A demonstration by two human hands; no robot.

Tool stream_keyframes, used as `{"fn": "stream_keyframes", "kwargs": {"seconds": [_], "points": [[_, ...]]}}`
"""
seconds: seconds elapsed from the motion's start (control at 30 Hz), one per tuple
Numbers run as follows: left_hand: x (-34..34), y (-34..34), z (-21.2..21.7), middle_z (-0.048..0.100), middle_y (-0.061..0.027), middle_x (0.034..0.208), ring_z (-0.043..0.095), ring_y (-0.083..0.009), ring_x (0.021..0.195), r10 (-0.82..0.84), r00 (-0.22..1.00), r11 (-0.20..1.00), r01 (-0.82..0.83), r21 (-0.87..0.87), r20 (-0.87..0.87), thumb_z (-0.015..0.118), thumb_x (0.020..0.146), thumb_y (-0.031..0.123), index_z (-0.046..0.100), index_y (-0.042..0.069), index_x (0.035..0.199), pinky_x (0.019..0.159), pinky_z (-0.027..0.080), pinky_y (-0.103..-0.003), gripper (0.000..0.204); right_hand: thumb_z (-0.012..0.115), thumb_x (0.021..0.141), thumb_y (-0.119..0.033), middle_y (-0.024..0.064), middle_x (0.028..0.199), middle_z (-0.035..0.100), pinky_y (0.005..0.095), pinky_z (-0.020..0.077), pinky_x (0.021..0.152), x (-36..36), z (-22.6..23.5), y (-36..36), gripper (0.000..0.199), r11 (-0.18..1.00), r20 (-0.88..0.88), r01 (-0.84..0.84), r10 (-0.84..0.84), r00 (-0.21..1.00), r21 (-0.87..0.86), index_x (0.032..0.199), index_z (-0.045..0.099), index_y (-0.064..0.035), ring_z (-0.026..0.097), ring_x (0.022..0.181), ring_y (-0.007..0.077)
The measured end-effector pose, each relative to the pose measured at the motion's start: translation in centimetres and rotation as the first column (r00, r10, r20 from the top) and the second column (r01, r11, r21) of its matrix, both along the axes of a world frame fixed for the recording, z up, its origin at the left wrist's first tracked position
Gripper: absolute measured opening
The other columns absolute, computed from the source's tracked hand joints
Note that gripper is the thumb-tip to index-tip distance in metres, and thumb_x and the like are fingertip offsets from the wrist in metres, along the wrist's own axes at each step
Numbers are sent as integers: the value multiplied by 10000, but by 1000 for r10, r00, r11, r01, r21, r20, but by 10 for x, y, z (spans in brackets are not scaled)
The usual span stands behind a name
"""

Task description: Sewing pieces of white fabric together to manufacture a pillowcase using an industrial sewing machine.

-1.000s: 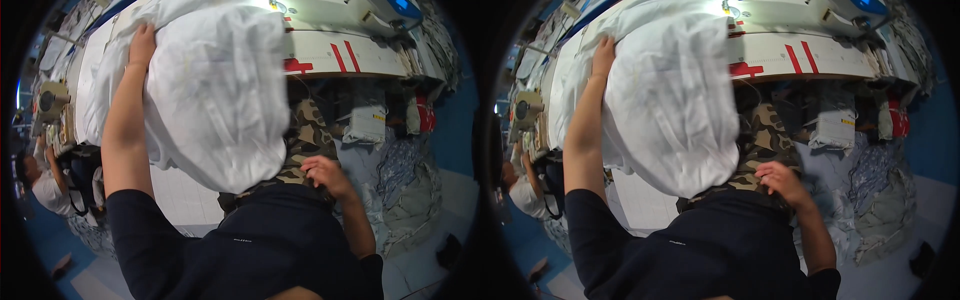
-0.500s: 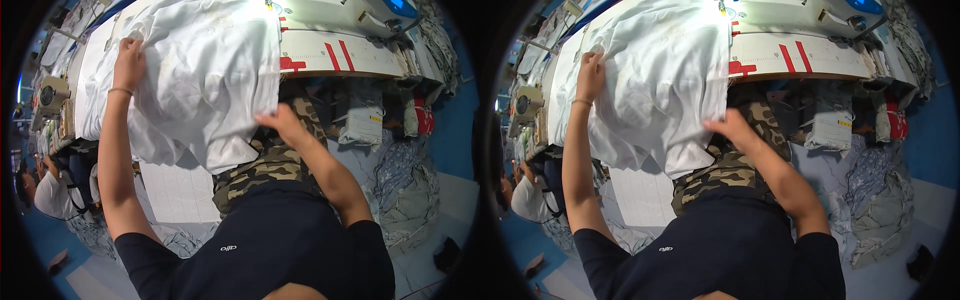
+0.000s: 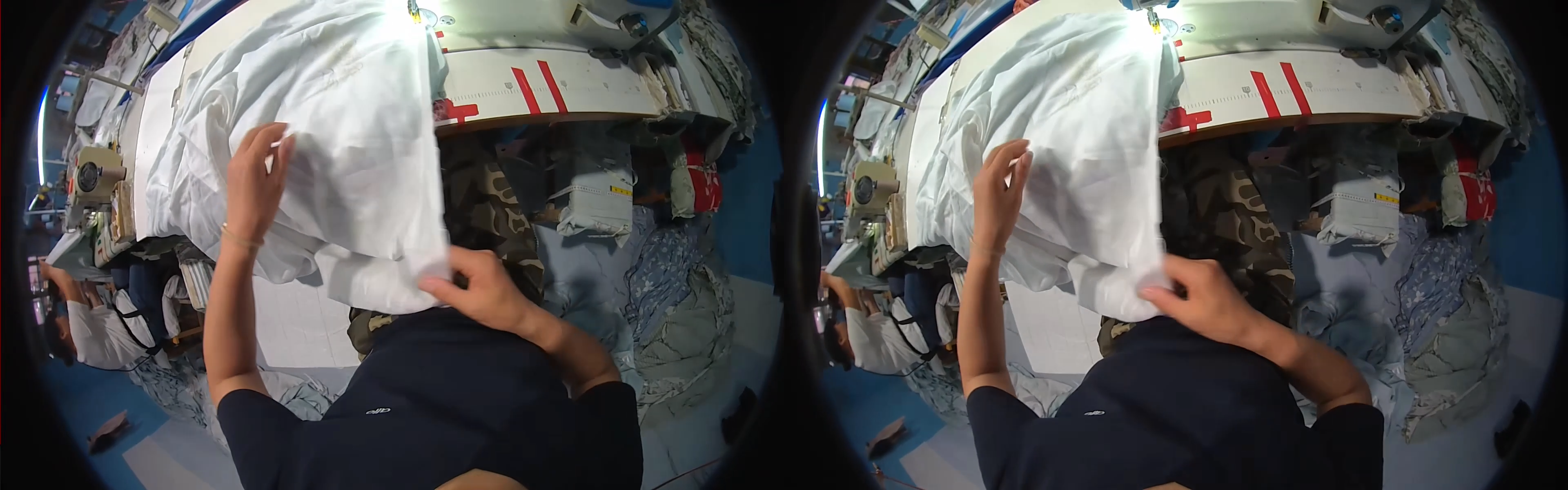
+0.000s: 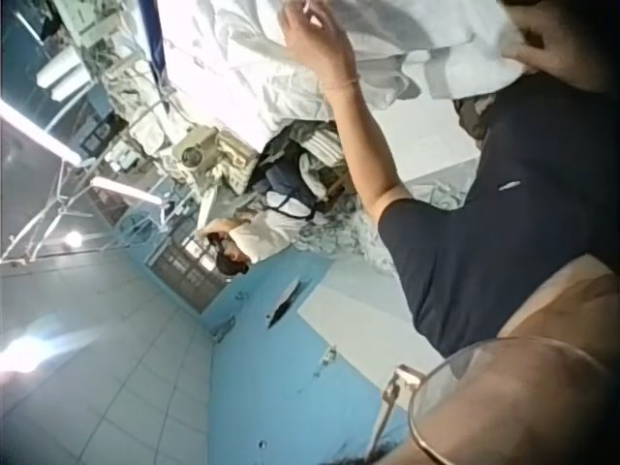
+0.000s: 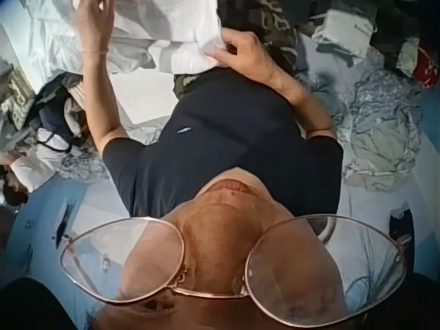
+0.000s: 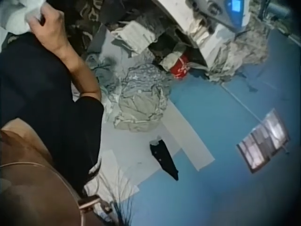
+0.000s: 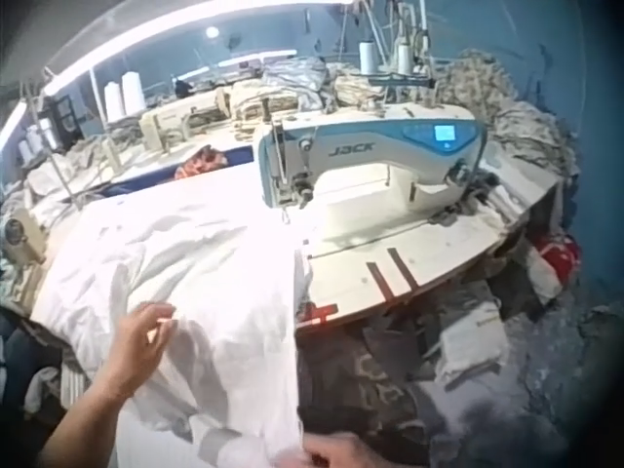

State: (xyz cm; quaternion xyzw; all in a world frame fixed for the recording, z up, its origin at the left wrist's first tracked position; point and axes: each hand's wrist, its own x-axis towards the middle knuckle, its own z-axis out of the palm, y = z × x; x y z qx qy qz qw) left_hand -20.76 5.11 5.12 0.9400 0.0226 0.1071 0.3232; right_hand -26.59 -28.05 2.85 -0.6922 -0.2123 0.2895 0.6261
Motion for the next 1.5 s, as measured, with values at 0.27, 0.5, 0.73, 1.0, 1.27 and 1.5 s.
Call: {"fn": "stream_keyframes", "kwargs": {"seconds": [0.27,0.5,0.73,1.0,1.27,1.5], "points": [[10,45,-66,486,-255,1464,429,-403,1382,36,997,958,-54,281,67,499,1047,406,494,17,1423,1130,356,-423,541,599,933,-9,160,1227,617,341,477,985,81,0,65,302,901,686,382,-410,601,205,1234,615,8,609,1137,277],[33,77,-66,540,-201,1429,489,-386,1327,-46,993,976,21,219,109,505,1051,352,538,30,1391,1105,387,-407,470,617,984,-138,126,1045,575,242,524,593,231,5,91,357,706,-649,636,-331,685,312,1254,487,55,634,864,192],[51,121,-56,589,-168,1409,530,-313,1330,-197,978,979,192,73,68,498,1062,250,567,33,1381,1112,380,-337,393,592,1015,-282,-9,624,552,186,353,429,211,2,108,280,988,-260,-28,-13,966,-154,1055,639,-9,438,481,24],[66,152,-56,646,-158,1336,598,-274,1252,-248,965,968,249,-6,88,533,1049,215,625,15,1304,1074,412,-307,337,665,900,-136,33,933,628,244,494,600,182,-8,75,261,951,482,220,-91,871,-217,1153,640,-75,597,719,101],[72,152,-58,630,-158,1360,591,-279,1260,-289,953,957,287,38,93,538,1043,202,615,15,1316,1078,411,-314,340,681,886,-168,76,913,612,305,498,704,227,-14,95,252,932,837,162,203,507,-325,1095,580,-71,603,802,157],[70,152,-56,611,-158,1385,578,-310,1273,-316,943,947,308,86,104,524,1044,234,609,21,1323,1084,417,-333,361,673,937,-246,38,704,628,344,480,571,165,0,79,242,742,152,-558,642,751,-372,1093,595,-78,607,578,178]]}}
